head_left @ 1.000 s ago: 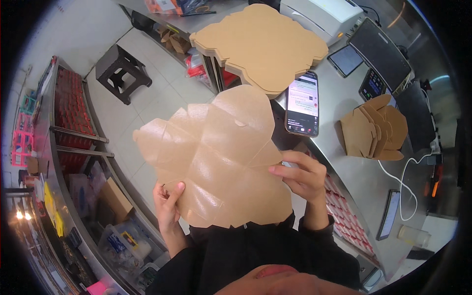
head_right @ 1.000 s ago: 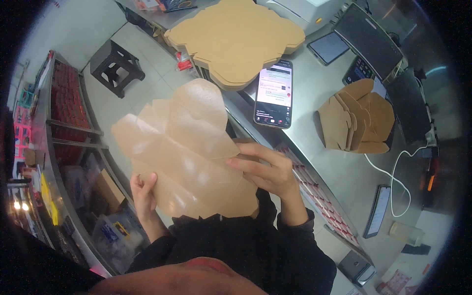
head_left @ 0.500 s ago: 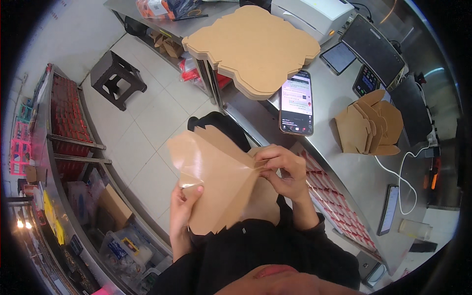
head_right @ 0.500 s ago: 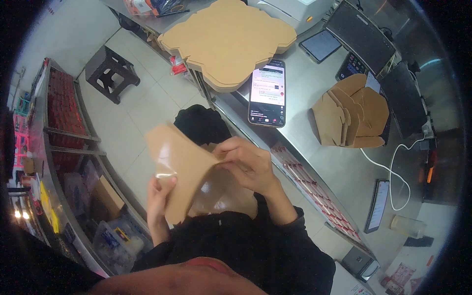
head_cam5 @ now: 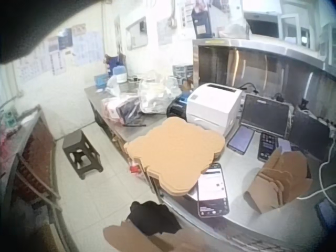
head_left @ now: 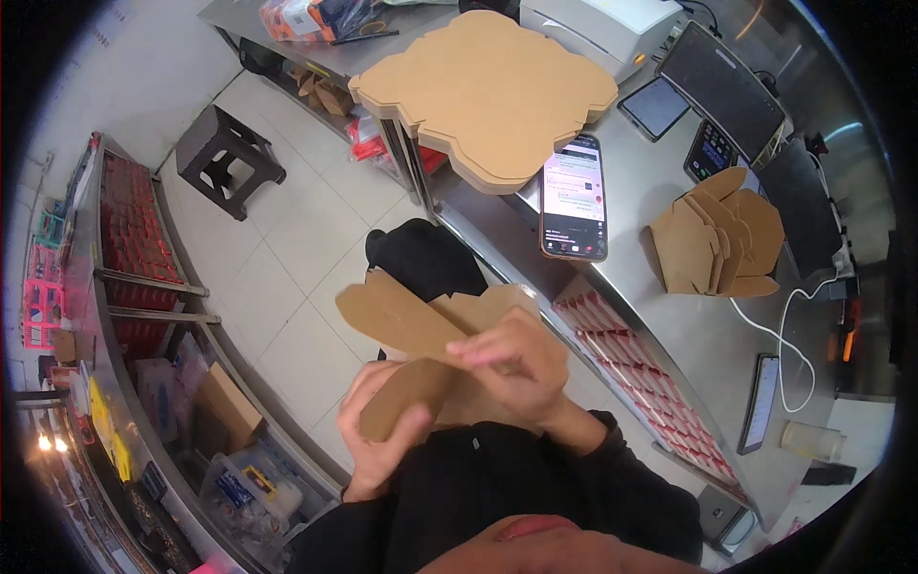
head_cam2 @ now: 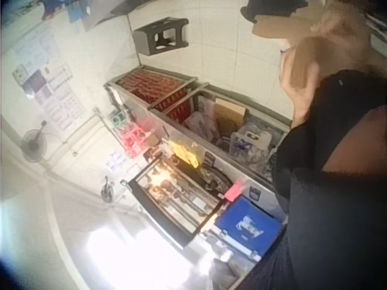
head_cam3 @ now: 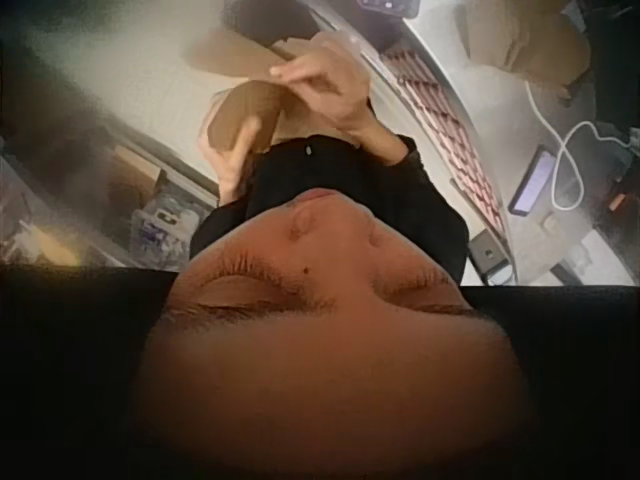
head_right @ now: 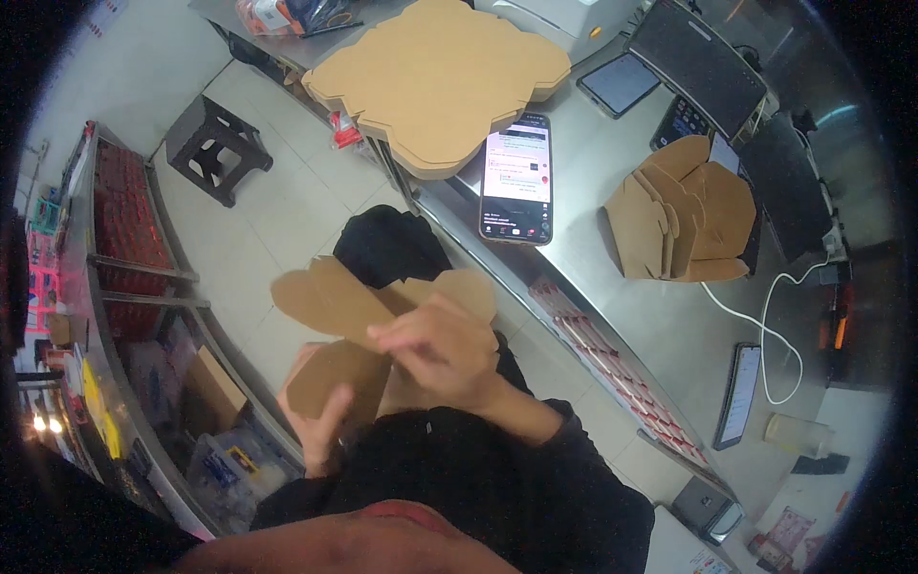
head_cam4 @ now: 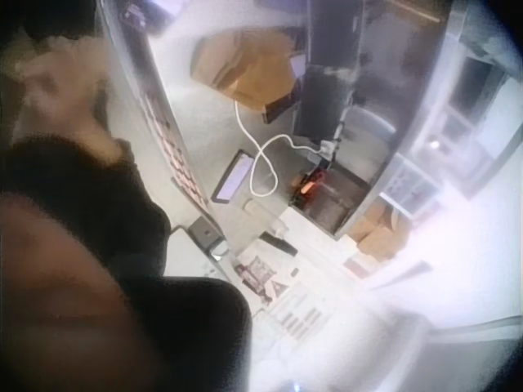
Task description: The person folds flat cardboard pieces into small, box-like containers by hand. They repeatedly pick up a flat piece, fold the sides up, and tuck the flaps to form a finished box, placing the completed units into a stack on the counter.
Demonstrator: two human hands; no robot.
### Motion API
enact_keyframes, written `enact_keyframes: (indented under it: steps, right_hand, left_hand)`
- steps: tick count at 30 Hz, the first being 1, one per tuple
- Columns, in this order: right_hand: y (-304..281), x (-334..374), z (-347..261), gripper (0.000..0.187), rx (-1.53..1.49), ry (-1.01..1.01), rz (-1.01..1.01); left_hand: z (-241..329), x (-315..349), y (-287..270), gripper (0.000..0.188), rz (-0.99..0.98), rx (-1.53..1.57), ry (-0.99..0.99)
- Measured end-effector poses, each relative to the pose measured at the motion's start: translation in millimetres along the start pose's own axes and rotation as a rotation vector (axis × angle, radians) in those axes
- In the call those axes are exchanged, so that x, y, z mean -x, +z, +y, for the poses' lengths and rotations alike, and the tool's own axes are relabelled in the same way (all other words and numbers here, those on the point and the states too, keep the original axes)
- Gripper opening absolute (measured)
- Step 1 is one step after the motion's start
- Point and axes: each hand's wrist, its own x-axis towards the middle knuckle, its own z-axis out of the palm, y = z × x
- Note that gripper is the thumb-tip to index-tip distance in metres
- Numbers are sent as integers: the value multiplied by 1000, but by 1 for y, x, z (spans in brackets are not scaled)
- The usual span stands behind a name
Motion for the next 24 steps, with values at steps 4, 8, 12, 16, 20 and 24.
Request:
enact_keyframes:
  steps: [4, 8, 12, 16, 20, 24]
  right_hand:
    - [15, 1, 12, 15, 9, -284, 54]
    - [5, -12, 27, 12, 28, -537, -221]
    - [-4, -30, 29, 12, 35, -683, -433]
    - [-11, -47, 27, 18, 54, -786, -594]
    - [-12, -53, 27, 19, 48, -748, -668]
    - [-11, -53, 20, 18, 180, -728, -675]
  left_hand:
    - [17, -7, 10, 14, 135, -120, -29]
    - [20, -12, 8, 13, 124, 46, -168]
    - [9, -17, -5, 12, -12, 20, -190]
    - [7, -20, -6, 14, -68, 30, -186]
    - [10, -21, -6, 17, -65, 7, -187]
    - [15, -24, 0, 17, -26, 71, -204]
